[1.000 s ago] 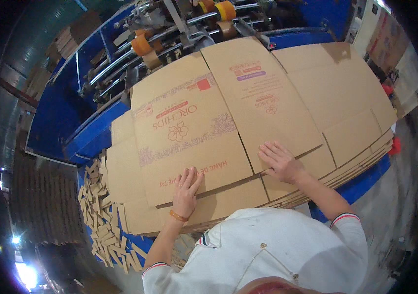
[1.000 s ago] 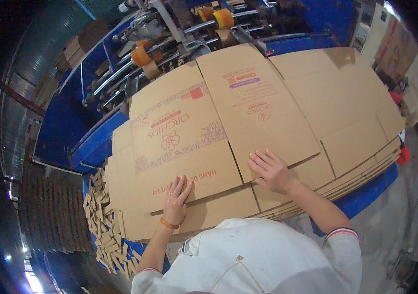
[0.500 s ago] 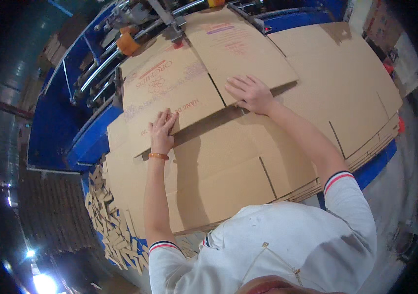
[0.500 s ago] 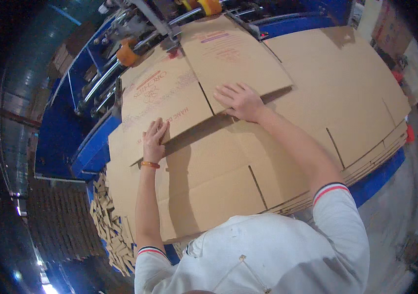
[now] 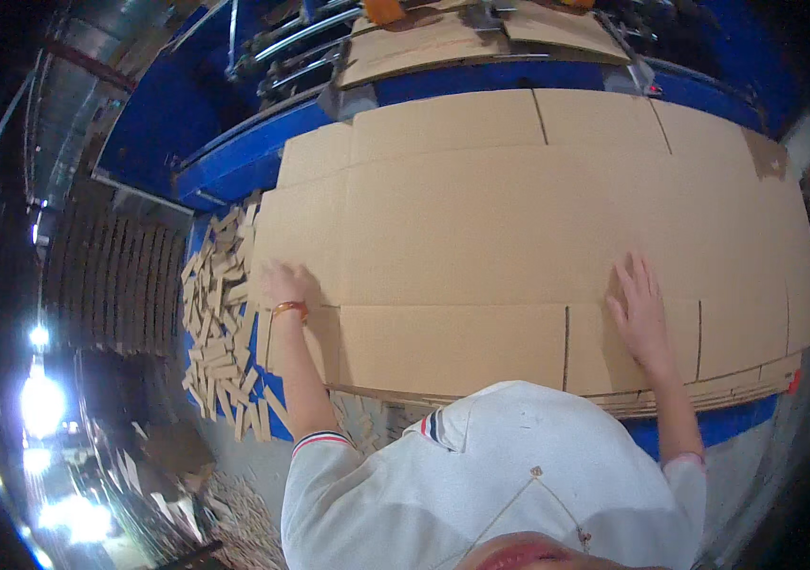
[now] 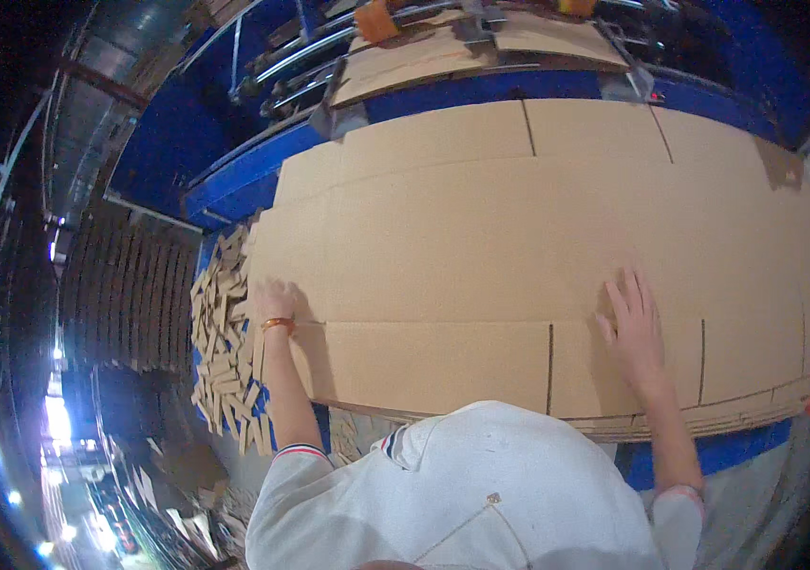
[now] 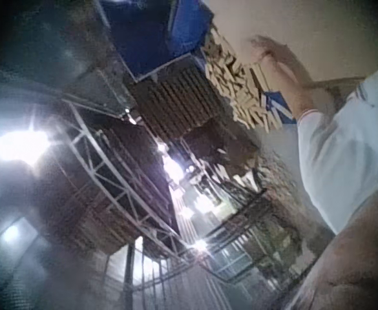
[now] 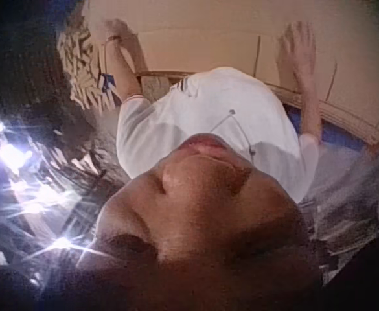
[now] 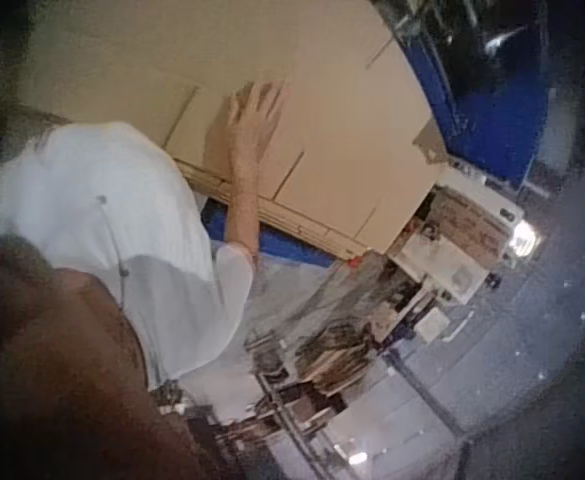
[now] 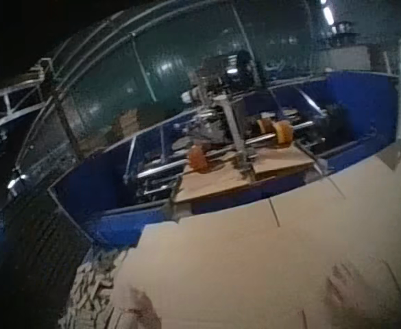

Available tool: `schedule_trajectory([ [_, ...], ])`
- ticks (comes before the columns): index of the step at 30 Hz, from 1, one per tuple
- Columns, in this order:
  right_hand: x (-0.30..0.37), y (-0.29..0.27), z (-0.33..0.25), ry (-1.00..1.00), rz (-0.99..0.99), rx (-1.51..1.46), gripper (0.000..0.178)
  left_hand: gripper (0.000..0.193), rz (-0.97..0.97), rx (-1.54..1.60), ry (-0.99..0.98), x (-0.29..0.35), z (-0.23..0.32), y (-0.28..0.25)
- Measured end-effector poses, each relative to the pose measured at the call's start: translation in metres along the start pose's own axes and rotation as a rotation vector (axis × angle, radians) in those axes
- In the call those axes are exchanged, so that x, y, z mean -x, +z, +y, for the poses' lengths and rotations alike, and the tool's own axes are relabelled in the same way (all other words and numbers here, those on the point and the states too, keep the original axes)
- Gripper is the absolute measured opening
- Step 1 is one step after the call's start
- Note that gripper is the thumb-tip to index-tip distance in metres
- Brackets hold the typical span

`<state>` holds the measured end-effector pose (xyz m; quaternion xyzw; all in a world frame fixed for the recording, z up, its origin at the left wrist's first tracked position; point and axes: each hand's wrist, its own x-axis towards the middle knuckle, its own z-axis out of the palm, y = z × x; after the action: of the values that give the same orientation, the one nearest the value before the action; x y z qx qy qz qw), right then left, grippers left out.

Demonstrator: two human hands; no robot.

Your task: The person repeatedly picks up flat cardboard sheets from a conveyor and stacks them by hand on a growing pile. The person aligns each sheet before placing it down.

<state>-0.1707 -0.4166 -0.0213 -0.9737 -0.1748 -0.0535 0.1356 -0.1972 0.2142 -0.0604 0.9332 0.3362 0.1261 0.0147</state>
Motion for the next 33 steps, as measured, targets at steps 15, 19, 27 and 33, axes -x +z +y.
schedule_trajectory([
  [15, 0.019, 0.011, -0.019, 0.057, 0.173, 0.015, 0.041, 0.066, -0.06, 0.009, 0.003, 0.017, 0.018, -0.041],
  [19, 0.017, 0.006, -0.023, 0.041, 0.176, 0.0, 0.04, 0.069, 0.167, 0.054, 0.253, 0.055, 0.078, 0.008],
  [27, 0.02, 0.014, -0.019, 0.042, 0.252, 0.039, 0.037, 0.063, -0.335, 0.2, 0.086, -0.004, 0.086, -0.085],
  [33, 0.018, 0.02, -0.019, 0.059, 0.343, -0.06, 0.03, 0.048, -0.144, -0.066, 0.445, -0.02, 0.106, -0.162],
])
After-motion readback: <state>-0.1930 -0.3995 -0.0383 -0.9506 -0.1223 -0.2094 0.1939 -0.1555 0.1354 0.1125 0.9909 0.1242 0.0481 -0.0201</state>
